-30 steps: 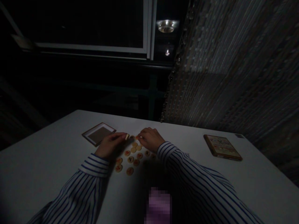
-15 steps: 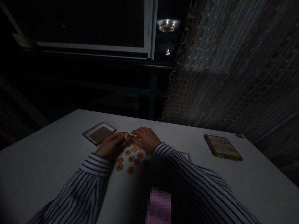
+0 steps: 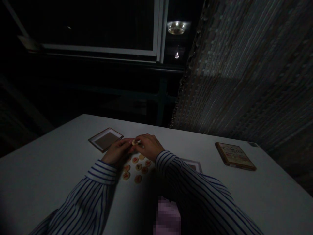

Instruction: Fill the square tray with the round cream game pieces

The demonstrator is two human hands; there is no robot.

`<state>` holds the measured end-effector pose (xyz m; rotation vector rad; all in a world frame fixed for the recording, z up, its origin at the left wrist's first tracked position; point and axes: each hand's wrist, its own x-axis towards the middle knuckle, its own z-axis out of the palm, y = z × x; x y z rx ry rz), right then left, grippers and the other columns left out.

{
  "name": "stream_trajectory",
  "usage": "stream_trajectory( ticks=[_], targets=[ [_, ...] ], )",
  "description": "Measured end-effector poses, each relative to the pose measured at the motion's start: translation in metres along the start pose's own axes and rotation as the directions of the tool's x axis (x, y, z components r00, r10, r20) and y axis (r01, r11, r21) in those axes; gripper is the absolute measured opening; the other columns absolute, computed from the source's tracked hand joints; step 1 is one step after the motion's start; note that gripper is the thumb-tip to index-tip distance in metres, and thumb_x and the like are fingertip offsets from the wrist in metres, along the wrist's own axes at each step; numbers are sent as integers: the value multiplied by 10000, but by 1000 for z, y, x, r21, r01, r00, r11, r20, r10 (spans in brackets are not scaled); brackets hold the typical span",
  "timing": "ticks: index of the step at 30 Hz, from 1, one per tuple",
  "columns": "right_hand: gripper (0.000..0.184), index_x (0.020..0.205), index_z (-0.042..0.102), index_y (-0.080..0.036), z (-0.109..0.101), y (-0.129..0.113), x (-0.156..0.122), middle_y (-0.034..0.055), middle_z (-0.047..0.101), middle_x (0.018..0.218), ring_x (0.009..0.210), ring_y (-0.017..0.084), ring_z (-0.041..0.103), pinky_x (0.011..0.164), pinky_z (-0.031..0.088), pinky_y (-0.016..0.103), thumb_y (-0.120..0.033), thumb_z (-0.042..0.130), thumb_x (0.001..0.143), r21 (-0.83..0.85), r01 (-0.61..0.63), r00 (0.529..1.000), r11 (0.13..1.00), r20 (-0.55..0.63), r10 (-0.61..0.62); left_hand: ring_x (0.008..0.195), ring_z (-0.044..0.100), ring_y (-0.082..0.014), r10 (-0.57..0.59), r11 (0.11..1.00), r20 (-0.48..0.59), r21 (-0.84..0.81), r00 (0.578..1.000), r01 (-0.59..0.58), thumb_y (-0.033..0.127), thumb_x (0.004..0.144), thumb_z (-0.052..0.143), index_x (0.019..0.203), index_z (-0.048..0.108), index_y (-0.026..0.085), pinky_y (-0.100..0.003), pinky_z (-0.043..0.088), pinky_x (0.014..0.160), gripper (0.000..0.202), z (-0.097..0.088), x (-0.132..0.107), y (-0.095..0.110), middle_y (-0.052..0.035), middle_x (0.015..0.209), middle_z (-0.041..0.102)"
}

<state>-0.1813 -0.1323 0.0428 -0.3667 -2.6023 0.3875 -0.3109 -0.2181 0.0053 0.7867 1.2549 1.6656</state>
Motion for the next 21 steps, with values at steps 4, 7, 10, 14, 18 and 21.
stream_trajectory(
  ticks=[4, 7, 10, 14, 18, 21],
  targets=[
    [240, 936, 520, -197, 3, 2, 3, 17, 579, 852, 804, 137, 492, 720, 308, 271, -328, 481, 740, -23, -64, 998, 998, 25, 65, 633, 579, -136, 39, 991, -74, 129, 996, -29, 376, 645, 560, 894, 579, 111, -241, 448, 567, 364, -5, 4, -3, -66, 728, 635],
    [225, 926, 522, -203, 5, 4, 4, 13, 580, 829, 785, 135, 494, 706, 300, 269, -329, 461, 750, -102, -102, 990, 990, 89, 111, 686, 590, -169, 144, 948, -216, 309, 966, -72, 414, 656, 520, 859, 591, 119, -284, 451, 615, 366, -13, 8, -3, -82, 768, 640],
    [211, 915, 524, -209, 10, 5, 5, 17, 584, 851, 816, 143, 489, 722, 281, 284, -327, 427, 769, -204, -97, 977, 974, 166, 133, 816, 573, -186, 302, 848, -291, 516, 908, -117, 388, 673, 492, 791, 616, 150, -307, 422, 739, 292, -19, 9, -1, -74, 853, 634],
    [207, 894, 533, -220, 17, 4, 6, 29, 590, 890, 867, 171, 476, 733, 264, 317, -330, 397, 783, -313, -58, 959, 948, 247, 140, 818, 574, -184, 381, 768, -297, 629, 876, -120, 375, 694, 457, 796, 617, 168, -307, 406, 766, 281, -20, 9, -1, -57, 831, 638],
    [206, 867, 545, -225, 25, 4, 8, 35, 598, 876, 864, 193, 473, 722, 266, 338, -333, 395, 777, -376, -43, 947, 925, 281, 158, 806, 574, -179, 397, 738, -287, 665, 872, -117, 386, 700, 441, 803, 617, 176, -302, 405, 758, 293, -18, 9, -4, -56, 821, 642],
    [207, 876, 548, -225, 27, 3, 9, 35, 601, 877, 865, 197, 471, 721, 267, 343, -326, 401, 770, -395, -27, 940, 918, 303, 158, 800, 572, -177, 415, 723, -268, 678, 870, -136, 386, 698, 441, 805, 617, 177, -295, 406, 749, 293, -17, 7, -4, -55, 819, 643]
  ],
)
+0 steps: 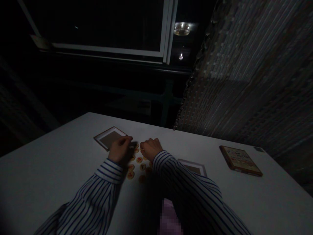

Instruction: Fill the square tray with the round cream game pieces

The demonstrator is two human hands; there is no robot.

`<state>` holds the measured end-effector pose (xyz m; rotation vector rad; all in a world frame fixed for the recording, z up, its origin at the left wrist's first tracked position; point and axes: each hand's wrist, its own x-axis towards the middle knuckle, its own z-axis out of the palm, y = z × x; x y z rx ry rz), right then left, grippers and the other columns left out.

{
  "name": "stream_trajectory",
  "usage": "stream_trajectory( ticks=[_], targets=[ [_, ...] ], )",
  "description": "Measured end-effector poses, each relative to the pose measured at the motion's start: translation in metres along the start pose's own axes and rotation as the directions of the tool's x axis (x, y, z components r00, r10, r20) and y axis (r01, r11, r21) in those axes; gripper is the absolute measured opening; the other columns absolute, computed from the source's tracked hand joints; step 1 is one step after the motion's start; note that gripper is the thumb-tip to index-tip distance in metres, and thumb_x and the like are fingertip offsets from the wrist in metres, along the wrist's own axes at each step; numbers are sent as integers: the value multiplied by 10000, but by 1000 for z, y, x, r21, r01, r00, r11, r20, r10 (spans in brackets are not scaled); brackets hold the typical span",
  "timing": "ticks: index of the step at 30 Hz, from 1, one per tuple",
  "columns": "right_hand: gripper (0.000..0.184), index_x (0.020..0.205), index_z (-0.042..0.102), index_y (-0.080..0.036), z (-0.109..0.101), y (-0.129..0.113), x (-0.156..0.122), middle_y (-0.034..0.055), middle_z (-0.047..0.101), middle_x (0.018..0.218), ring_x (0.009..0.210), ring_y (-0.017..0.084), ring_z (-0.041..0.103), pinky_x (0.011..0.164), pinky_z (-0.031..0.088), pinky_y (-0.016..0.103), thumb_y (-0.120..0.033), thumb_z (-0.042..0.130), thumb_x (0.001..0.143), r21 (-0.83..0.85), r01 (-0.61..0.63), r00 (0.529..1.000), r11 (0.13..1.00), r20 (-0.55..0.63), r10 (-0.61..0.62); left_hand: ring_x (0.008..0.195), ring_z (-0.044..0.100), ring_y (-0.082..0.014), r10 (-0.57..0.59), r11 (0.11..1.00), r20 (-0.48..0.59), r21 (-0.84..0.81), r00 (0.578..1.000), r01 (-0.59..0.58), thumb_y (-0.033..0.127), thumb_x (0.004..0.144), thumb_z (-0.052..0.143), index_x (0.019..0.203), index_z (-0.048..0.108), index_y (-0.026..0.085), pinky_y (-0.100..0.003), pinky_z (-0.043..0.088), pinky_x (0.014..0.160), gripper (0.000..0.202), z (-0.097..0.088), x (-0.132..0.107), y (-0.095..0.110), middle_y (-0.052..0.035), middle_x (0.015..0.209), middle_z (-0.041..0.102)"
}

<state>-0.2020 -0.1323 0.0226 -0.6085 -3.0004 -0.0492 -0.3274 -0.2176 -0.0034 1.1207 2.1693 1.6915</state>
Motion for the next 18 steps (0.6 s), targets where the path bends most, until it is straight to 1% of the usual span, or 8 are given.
stream_trajectory(
  ticks=[4, 7, 9, 12, 15, 18],
  targets=[
    [227, 893, 552, -221, -2, -2, 0, 43, 602, 885, 875, 198, 470, 721, 270, 347, -331, 395, 771, -18, -5, 999, 1000, 39, 6, 767, 578, -176, 19, 1000, 10, 2, 1000, -19, 383, 697, 440, 807, 618, 171, -291, 412, 723, 298, -1, -1, 3, -56, 793, 647],
    [235, 876, 563, -222, -7, 0, -2, 43, 601, 883, 880, 194, 466, 722, 272, 345, -322, 373, 781, -4, 4, 999, 1000, 43, -4, 760, 580, -177, 23, 1000, 4, 20, 1000, -23, 379, 698, 438, 805, 620, 168, -288, 415, 710, 298, -1, -2, 4, -56, 784, 648],
    [239, 872, 569, -222, -11, 4, -5, 43, 596, 890, 889, 189, 459, 731, 274, 340, -313, 368, 783, 23, 31, 999, 999, 37, -31, 751, 580, -177, 32, 998, -3, 45, 999, -32, 381, 704, 430, 802, 621, 170, -284, 415, 699, 301, -1, -3, 6, -52, 771, 648],
    [237, 907, 569, -233, -15, 12, -12, 40, 570, 955, 932, 200, 432, 745, 278, 337, -337, 451, 729, 78, 104, 993, 992, 45, -108, 742, 578, -172, 61, 993, 0, 99, 998, -61, 380, 721, 411, 802, 617, 169, -272, 414, 691, 306, -1, -5, 9, -46, 764, 643],
    [279, 932, 567, -254, -14, 19, -19, 33, 530, 1027, 965, 213, 404, 774, 268, 362, -369, 499, 686, 112, 163, 984, 980, 50, -170, 734, 576, -168, 82, 985, 20, 151, 996, -85, 379, 736, 390, 818, 609, 168, -265, 414, 682, 315, -1, -8, 12, -42, 773, 641],
    [294, 945, 565, -271, -11, 20, -23, 32, 495, 1071, 989, 219, 381, 790, 262, 383, -375, 506, 676, 106, 189, 980, 976, 49, -195, 739, 572, -167, 114, 974, 34, 196, 993, -118, 378, 747, 375, 831, 604, 170, -266, 413, 690, 320, 0, -11, 13, -43, 795, 638]
  ],
)
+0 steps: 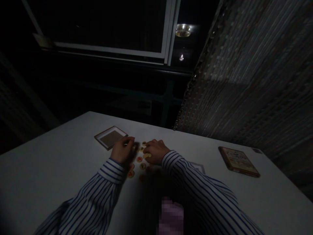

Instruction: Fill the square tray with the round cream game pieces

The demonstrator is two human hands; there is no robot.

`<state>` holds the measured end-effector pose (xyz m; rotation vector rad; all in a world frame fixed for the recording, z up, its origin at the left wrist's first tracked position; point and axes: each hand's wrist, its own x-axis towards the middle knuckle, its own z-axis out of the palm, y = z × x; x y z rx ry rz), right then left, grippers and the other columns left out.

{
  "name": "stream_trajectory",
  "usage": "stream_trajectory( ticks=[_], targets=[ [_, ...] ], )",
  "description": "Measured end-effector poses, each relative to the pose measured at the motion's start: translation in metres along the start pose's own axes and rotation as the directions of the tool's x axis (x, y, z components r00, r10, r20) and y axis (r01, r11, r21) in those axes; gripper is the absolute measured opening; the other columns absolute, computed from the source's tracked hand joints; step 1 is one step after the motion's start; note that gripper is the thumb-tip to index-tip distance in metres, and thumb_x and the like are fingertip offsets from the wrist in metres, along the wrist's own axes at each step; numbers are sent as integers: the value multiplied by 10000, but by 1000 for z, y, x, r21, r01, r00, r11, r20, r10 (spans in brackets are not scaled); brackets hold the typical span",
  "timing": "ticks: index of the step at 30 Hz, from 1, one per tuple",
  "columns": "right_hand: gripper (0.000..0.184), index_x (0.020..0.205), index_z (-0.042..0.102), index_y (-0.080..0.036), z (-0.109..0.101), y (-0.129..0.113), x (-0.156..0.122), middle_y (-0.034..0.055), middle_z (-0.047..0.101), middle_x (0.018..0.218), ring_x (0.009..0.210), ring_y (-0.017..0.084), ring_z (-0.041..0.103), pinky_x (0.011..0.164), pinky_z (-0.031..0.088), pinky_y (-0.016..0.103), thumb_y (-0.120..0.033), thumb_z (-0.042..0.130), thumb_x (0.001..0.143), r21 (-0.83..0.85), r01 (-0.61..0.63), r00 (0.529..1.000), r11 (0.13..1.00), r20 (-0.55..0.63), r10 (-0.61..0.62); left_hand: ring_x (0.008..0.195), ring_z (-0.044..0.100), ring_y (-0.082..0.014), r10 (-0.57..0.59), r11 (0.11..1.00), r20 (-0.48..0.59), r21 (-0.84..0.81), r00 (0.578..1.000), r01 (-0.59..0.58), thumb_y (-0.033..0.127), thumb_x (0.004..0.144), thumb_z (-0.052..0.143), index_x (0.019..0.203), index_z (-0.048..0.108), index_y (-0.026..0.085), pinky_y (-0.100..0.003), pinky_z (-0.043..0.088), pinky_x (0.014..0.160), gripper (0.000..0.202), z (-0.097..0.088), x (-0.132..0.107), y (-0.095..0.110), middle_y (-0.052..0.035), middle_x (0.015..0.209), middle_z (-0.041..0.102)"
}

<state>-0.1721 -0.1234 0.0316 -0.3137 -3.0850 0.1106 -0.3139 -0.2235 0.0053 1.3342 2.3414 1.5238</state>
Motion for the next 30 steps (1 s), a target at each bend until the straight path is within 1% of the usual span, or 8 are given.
stream_trajectory(
  ticks=[4, 10, 13, 16, 20, 23, 26, 30],
  targets=[
    [327, 976, 559, -276, 2, -3, 1, 47, 453, 1124, 1020, 230, 349, 802, 257, 399, -363, 527, 662, -15, 12, 1000, 1000, 18, -12, 776, 568, -170, 59, 996, 10, 63, 998, -60, 371, 759, 363, 848, 596, 166, -271, 408, 723, 324, 3, -2, -1, -60, 857, 630],
    [310, 956, 573, -257, 3, -3, 5, 55, 421, 1167, 1047, 232, 329, 810, 257, 401, -354, 533, 665, -6, 28, 999, 1000, 43, -28, 798, 568, -173, 85, 991, 34, 102, 996, -88, 370, 770, 350, 863, 592, 173, -276, 412, 733, 326, 3, -3, -3, -60, 887, 627],
    [293, 931, 578, -249, 3, -2, 6, 49, 443, 1143, 1029, 229, 350, 795, 275, 391, -351, 542, 659, 24, 39, 999, 999, -3, -39, 804, 567, -173, 92, 990, 24, 104, 995, -94, 364, 772, 349, 854, 592, 171, -279, 412, 739, 321, 3, -3, -2, -59, 878, 627],
    [277, 917, 577, -236, 0, 0, 4, 47, 508, 1048, 972, 216, 402, 772, 301, 373, -341, 540, 664, 74, 55, 997, 996, -65, -50, 802, 568, -171, 93, 991, 6, 93, 996, -93, 358, 771, 352, 850, 591, 168, -280, 415, 739, 315, 3, -4, -1, -58, 871, 627],
    [314, 980, 556, -213, -1, 1, 0, 49, 565, 958, 918, 187, 456, 782, 329, 339, -329, 517, 690, 219, 45, 992, 975, -126, -17, 806, 569, -169, 90, 994, 2, 65, 996, -90, 350, 772, 354, 862, 588, 168, -279, 418, 740, 310, 4, -4, 0, -57, 881, 625],
    [320, 990, 562, -183, 1, 3, -2, 51, 589, 918, 843, 158, 508, 750, 373, 291, -336, 479, 722, 439, 2, 989, 898, -133, 63, 802, 568, -168, 96, 994, -1, 48, 995, -96, 350, 768, 364, 850, 592, 167, -280, 419, 739, 303, 3, -5, 2, -58, 871, 627],
    [352, 1011, 557, -149, 3, 6, -4, 51, 606, 903, 796, 148, 538, 709, 408, 265, -348, 458, 738, 663, -56, 989, 747, -67, 134, 787, 571, -167, 98, 995, 12, 17, 995, -98, 352, 763, 378, 848, 594, 165, -280, 424, 730, 299, 3, -6, 5, -58, 856, 630],
    [372, 1032, 550, -144, -2, 8, -6, 47, 611, 937, 848, 164, 537, 740, 415, 283, -358, 452, 744, 817, -60, 992, 573, -16, 127, 786, 571, -163, 116, 992, 44, -52, 992, -114, 348, 754, 402, 873, 593, 167, -275, 433, 719, 289, 3, -8, 8, -58, 875, 627]
  ],
)
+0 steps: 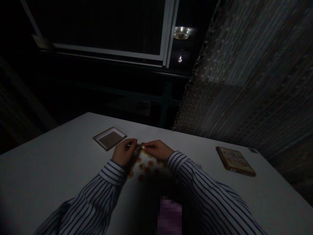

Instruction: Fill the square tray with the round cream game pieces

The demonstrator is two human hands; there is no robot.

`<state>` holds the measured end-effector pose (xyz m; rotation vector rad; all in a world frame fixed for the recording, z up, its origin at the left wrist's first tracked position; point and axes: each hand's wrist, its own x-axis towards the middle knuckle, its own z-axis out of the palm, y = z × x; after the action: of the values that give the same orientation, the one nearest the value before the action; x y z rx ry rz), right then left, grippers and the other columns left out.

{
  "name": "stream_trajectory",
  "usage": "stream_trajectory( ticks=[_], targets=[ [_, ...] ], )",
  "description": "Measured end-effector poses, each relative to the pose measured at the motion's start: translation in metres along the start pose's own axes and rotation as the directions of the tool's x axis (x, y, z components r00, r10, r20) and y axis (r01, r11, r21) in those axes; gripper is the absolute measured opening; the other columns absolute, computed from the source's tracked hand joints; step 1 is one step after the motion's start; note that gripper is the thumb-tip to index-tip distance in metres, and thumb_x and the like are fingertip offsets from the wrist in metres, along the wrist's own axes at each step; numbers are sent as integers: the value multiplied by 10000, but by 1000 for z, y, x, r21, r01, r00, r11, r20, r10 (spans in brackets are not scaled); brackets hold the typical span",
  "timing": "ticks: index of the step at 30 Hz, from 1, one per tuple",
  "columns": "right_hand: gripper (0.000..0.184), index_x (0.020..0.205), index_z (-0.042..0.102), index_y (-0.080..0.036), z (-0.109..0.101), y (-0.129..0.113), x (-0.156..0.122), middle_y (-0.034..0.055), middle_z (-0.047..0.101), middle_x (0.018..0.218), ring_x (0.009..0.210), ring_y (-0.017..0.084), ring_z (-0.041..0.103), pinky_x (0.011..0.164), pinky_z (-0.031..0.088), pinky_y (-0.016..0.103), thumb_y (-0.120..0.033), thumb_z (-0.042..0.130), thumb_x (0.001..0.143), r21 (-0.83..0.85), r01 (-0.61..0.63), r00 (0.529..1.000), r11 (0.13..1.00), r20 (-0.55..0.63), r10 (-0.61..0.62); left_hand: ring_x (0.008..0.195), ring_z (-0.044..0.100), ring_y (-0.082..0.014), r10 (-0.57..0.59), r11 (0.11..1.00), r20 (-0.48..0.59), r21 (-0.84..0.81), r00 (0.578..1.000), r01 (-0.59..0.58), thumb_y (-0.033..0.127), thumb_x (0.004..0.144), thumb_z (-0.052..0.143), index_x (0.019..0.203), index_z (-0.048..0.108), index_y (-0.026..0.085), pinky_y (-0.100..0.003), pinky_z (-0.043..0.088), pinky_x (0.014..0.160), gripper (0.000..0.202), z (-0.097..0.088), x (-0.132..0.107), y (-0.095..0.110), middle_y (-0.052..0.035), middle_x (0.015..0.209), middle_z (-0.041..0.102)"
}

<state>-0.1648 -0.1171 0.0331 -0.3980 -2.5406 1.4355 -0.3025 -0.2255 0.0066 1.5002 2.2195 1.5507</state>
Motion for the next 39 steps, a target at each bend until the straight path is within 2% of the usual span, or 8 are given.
stream_trajectory(
  ticks=[6, 13, 24, 31, 39],
  targets=[
    [379, 1030, 558, -151, -4, -4, -1, 45, 617, 932, 869, 163, 533, 794, 397, 309, -366, 479, 729, 146, -1, 1000, 989, -10, 2, 782, 567, -154, 39, 993, 66, -115, 997, -32, 346, 736, 443, 890, 596, 179, -271, 439, 722, 274, 1, -3, 6, -48, 874, 625],
    [372, 1001, 575, -139, -3, 0, -1, 49, 628, 869, 811, 150, 544, 768, 406, 300, -371, 478, 726, 195, -4, 998, 981, -56, 15, 780, 564, -145, 40, 971, 158, -238, 987, -2, 344, 716, 479, 866, 611, 177, -254, 442, 714, 261, 4, -4, 10, -43, 851, 625],
    [329, 901, 602, -117, -2, -5, -2, 46, 623, 741, 689, 122, 549, 692, 423, 273, -357, 529, 689, 268, -42, 989, 963, -128, 79, 736, 568, -154, -30, 951, 174, -300, 984, 82, 367, 672, 525, 801, 624, 161, -267, 439, 688, 263, 7, -4, 8, -52, 794, 632],
    [322, 896, 597, -121, -4, -8, -5, 40, 615, 737, 686, 116, 543, 673, 424, 257, -363, 509, 702, 239, -42, 987, 970, -141, 78, 663, 578, -154, -121, 878, 261, -422, 958, 226, 402, 655, 531, 797, 606, 137, -238, 445, 549, 310, 4, -6, 16, -53, 750, 640],
    [262, 879, 598, -143, -5, -19, -16, 44, 617, 798, 718, 133, 540, 664, 431, 262, -320, 494, 716, 26, -19, 962, 999, -272, 25, 537, 557, -125, -219, 800, 266, -502, 939, 329, 394, 619, 575, 756, 581, 120, -211, 411, 468, 306, 2, -9, 29, -33, 623, 627]
  ],
)
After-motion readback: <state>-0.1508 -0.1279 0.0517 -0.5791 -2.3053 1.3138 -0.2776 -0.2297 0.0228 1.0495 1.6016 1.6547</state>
